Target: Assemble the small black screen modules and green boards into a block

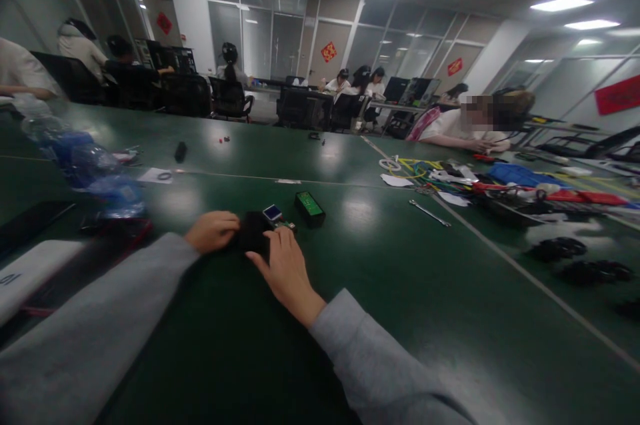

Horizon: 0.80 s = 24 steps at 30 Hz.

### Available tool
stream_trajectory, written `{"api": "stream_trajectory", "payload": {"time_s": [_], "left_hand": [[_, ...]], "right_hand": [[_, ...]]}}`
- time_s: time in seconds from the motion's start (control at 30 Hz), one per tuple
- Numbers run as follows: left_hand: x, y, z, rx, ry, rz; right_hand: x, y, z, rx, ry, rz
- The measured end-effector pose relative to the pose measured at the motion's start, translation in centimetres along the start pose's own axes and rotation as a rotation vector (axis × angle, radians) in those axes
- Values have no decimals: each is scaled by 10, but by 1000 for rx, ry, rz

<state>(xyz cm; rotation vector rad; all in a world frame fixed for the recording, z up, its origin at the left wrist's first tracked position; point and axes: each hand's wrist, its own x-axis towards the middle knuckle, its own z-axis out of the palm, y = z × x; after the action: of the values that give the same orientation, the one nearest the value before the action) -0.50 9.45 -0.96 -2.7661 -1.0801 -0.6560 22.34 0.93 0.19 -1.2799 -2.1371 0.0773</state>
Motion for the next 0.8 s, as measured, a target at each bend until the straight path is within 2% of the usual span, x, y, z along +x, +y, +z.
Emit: {"api": "stream_trajectory", "payload": {"time_s": [0.23,0.3,0.4,0.53,0.63,0.73,0.8], "left_hand": [[0,11,-3,-23,-35,41],[0,13,-2,-52,-21,37],[-2,13,1,-106,68,-34],[-5,5,3,-143,189,-116],[-7,0,4,-146,209,-147],[-6,0,3,-143,147,-151],[-5,1,3,-138,104,-140]], "right_hand": [[3,-4,14,302,-12,250],[3,-6,12,335,-34,273],[0,-12,3,340,-49,240],[-22,-27,-27,342,-197,76],[-56,-28,-58,266,-348,-21],[-103,8,-91,79,-356,-40],[-141,52,-117,-104,-238,12]]}}
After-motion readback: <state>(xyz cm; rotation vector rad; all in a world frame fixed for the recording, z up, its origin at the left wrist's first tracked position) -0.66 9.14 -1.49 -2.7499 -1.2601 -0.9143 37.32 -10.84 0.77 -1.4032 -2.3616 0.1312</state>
